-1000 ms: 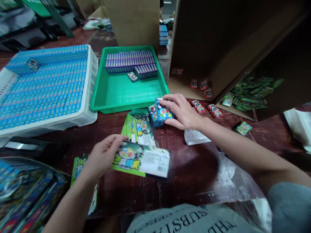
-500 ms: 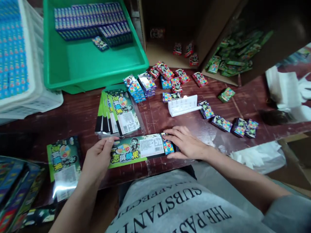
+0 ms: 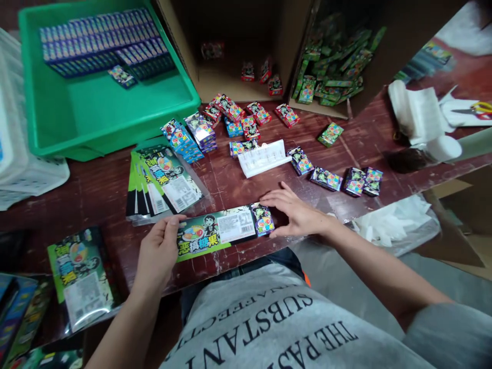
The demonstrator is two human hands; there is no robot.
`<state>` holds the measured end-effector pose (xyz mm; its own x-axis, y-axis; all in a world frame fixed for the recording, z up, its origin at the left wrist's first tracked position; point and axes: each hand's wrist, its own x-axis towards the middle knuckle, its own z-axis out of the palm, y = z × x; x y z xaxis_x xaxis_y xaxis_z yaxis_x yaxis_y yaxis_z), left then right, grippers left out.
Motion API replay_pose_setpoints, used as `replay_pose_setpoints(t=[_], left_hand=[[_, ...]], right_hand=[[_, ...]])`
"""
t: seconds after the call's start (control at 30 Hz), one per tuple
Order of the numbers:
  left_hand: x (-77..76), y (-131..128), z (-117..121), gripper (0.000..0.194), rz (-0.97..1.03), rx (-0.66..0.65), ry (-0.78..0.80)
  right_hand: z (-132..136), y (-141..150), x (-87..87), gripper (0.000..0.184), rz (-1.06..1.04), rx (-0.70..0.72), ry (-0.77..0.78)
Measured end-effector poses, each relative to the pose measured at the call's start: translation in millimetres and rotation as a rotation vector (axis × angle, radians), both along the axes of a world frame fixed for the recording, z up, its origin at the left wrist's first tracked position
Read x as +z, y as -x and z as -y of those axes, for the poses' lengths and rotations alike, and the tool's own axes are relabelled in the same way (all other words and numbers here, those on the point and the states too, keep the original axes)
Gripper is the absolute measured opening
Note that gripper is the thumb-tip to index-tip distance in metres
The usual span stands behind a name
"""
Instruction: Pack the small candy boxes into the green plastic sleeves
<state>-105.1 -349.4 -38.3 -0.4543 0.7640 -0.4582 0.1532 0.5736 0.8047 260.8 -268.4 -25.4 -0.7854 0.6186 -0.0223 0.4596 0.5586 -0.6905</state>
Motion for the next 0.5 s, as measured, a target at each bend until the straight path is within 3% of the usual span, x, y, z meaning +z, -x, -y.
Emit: replay_pose_setpoints(t=[0.3,0.43,0.5], left_hand=[[-1.4,-11.8,-6.6,0.042,0.173,0.137,-0.044],[2.6,-13.3,-14.9,0.042,0.194,0.098,-0.035],[4.2,-9.7,-17.9,0.045,0.159,0.069,-0.036]], right_hand=[[5.3,4.2,-8.2,0.087,-0.022,-0.094,-0.061],[5.9,5.4,-4.6,0.085,-0.05,-0.001,-0.028],[4.2,6.2,-1.9,0.083,-0.064,-0.037,-0.019]])
